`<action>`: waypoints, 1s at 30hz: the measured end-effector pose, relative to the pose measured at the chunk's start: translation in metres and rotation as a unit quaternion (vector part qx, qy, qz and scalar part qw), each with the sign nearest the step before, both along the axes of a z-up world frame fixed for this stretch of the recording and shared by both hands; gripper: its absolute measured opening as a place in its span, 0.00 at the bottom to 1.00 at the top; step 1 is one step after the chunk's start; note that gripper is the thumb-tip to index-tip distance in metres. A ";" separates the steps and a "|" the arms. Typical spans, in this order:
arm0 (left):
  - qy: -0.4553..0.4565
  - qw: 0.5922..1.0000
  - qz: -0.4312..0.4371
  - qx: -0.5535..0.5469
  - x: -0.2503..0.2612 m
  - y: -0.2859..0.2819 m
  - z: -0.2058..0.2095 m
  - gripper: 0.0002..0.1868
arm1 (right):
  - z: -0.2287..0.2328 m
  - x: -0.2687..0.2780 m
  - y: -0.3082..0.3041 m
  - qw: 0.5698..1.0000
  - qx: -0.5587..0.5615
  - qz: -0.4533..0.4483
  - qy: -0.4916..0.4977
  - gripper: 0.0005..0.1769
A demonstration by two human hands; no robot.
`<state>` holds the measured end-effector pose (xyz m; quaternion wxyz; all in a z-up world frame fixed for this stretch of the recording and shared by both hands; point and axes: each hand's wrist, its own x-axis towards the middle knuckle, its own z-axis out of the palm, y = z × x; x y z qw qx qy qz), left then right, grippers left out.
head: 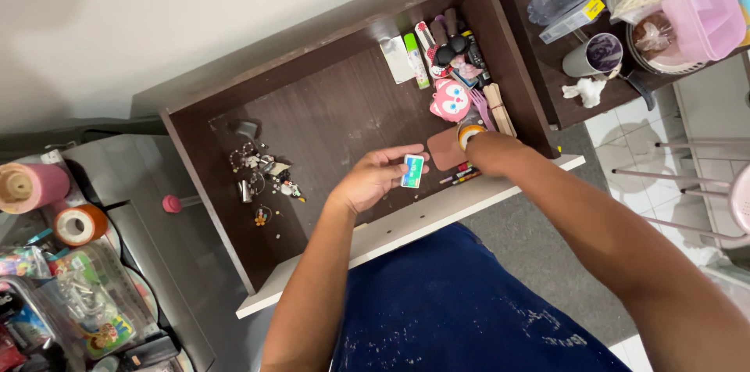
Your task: The person organizes a cluttered drawer by picking up various small items such as a pink toy, a phone case, wooden sticks, and a plastic fork. They sort these items by hand, moving them from scattered positions to grouped piles within the drawer.
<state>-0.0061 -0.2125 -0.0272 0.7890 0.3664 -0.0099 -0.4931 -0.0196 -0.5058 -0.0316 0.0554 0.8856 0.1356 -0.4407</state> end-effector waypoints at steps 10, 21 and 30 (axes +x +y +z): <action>0.031 0.991 0.055 0.114 -0.004 -0.024 -0.029 0.22 | 0.067 0.017 -0.030 0.740 0.460 -0.457 -0.178 0.11; -0.171 0.858 0.114 0.471 -0.007 -0.113 -0.055 0.16 | 0.040 -0.025 -0.042 0.618 0.494 -0.576 -0.204 0.11; -0.260 0.821 0.095 0.500 -0.002 -0.136 -0.078 0.16 | 0.046 -0.037 -0.054 0.579 0.504 -0.603 -0.215 0.11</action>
